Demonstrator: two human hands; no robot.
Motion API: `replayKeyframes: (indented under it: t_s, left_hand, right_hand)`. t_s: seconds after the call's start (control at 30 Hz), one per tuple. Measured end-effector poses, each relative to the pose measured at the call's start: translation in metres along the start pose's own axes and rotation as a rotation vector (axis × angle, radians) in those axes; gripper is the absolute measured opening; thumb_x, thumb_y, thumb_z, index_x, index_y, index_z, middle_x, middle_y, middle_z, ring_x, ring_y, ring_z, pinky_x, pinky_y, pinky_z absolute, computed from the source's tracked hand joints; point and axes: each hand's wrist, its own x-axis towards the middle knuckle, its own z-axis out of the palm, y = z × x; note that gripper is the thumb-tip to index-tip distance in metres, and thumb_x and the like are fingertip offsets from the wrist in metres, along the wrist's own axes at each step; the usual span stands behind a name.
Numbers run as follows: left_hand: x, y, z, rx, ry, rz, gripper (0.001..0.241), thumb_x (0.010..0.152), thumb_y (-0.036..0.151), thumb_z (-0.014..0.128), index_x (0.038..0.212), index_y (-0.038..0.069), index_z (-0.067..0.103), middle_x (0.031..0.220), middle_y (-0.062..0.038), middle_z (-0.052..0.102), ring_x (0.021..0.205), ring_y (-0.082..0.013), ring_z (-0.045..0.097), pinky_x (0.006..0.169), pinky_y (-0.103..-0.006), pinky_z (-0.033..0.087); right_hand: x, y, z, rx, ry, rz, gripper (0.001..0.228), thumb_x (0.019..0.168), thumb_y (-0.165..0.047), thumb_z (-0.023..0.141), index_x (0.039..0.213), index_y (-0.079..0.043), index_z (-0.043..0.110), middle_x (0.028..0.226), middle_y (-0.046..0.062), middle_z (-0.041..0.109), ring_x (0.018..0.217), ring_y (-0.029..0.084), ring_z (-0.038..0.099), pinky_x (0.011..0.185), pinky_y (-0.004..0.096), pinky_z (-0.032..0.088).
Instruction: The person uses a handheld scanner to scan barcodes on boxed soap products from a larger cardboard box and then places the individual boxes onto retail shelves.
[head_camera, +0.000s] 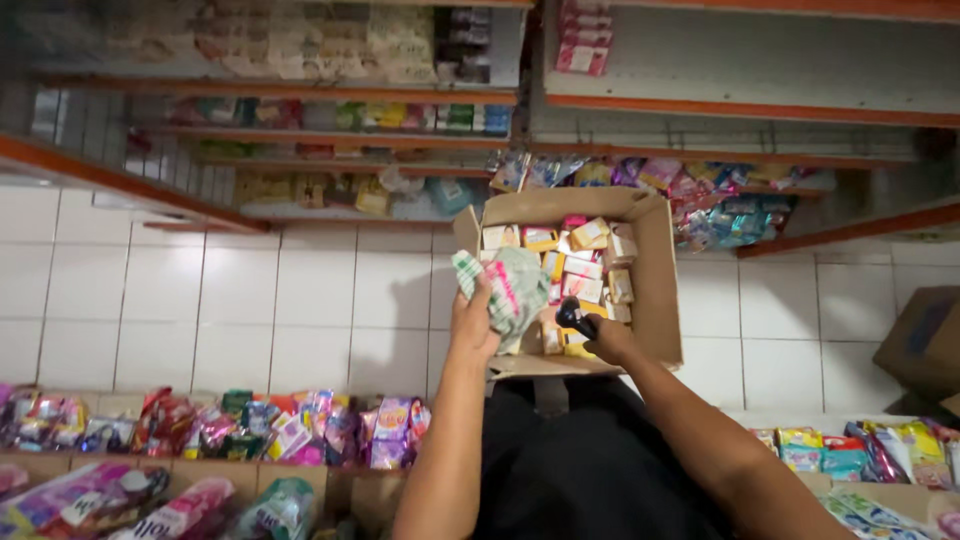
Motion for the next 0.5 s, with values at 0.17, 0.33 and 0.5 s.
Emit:
replayKeyframes:
  t_s: [0.17, 0.33, 0.5]
  left_hand:
    - [0.008, -0.013, 0.003, -0.023, 0.016, 0.058, 0.041, 0.101, 0.011, 0.06, 0.141, 0.002, 0.053, 0.13, -0.012, 0.064, 0.117, -0.0273, 0.065, 0.104, -0.046, 0.053]
    - [0.014, -0.012, 0.014, 0.05, 0.062, 0.012, 0.041, 0.1, 0.005, 0.059, 0.141, 0.004, 0.053, 0.129, -0.01, 0.064, 0.115, -0.0239, 0.064, 0.102, -0.0427, 0.054]
    - [0.034, -0.03, 0.012, 0.254, 0.075, -0.019, 0.038, 0.099, 0.005, 0.061, 0.136, 0.001, 0.058, 0.125, -0.009, 0.068, 0.11, -0.0207, 0.067, 0.097, -0.0387, 0.055]
  right_hand:
    - [0.001, -0.012, 0.012, 0.179, 0.114, -0.122, 0.058, 0.088, -0.041, 0.078, 0.132, -0.007, 0.064, 0.119, 0.02, 0.072, 0.109, 0.035, 0.069, 0.093, 0.043, 0.054]
    - [-0.014, -0.08, -0.066, 1.019, 0.096, -0.074, 0.049, 0.101, -0.038, 0.061, 0.135, -0.003, 0.066, 0.116, 0.01, 0.075, 0.101, 0.021, 0.067, 0.087, 0.036, 0.055]
    - [-0.021, -0.128, -0.125, 0.964, 0.033, -0.342, 0.05, 0.093, -0.025, 0.072, 0.137, -0.003, 0.061, 0.127, 0.007, 0.07, 0.112, 0.015, 0.064, 0.095, 0.032, 0.052]
